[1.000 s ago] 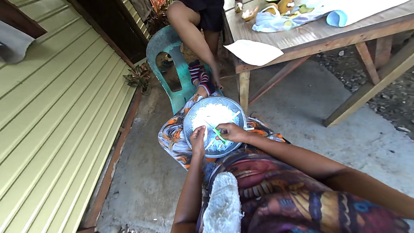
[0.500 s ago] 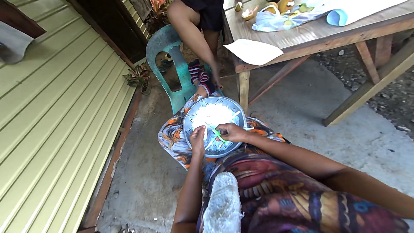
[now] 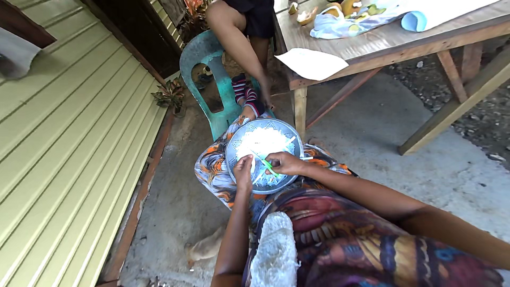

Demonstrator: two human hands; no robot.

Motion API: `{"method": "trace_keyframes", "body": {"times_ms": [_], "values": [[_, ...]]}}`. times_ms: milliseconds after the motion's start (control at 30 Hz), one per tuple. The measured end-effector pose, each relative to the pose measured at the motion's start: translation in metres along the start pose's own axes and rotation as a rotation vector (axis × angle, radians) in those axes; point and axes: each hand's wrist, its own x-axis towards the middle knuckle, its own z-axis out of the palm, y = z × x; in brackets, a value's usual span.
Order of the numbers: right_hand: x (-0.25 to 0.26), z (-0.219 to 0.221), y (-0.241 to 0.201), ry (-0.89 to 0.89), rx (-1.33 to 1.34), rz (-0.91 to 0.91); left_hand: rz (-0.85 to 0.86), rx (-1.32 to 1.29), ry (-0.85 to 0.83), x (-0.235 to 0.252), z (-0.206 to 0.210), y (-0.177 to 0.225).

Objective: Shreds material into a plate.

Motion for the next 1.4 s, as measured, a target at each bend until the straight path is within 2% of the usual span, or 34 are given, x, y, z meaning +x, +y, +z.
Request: {"method": "trace_keyframes", "body": {"times_ms": [167,400,667,967,1400], "values": [[0.0,0.001,0.0003,0.035,0.019,0.0,-0.005,-0.015,0.007,0.0013,-0.0006,-0.001],[-0.0006,0.0002,-0.001,-0.021,0.012,0.003,0.001,-0.01,0.005,0.0002,-0.0005,0.0],[-0.0007,0.0003,-0.0025,0.038,0.007,0.018,-0.002,-0.011,-0.003,0.0004,-0.0006,-0.0009],[-0.0002,-0.0007,-0.0004,-0.024,0.021,-0.004,-0.011,-0.017,0.011,0.0003,-0.0006,0.0001],[-0.0008,0.0006,-0.0023,0.038,0.023,-0.002,-0.008,-0.027,0.001,0.0001,-0.0007,-0.0002]]}}
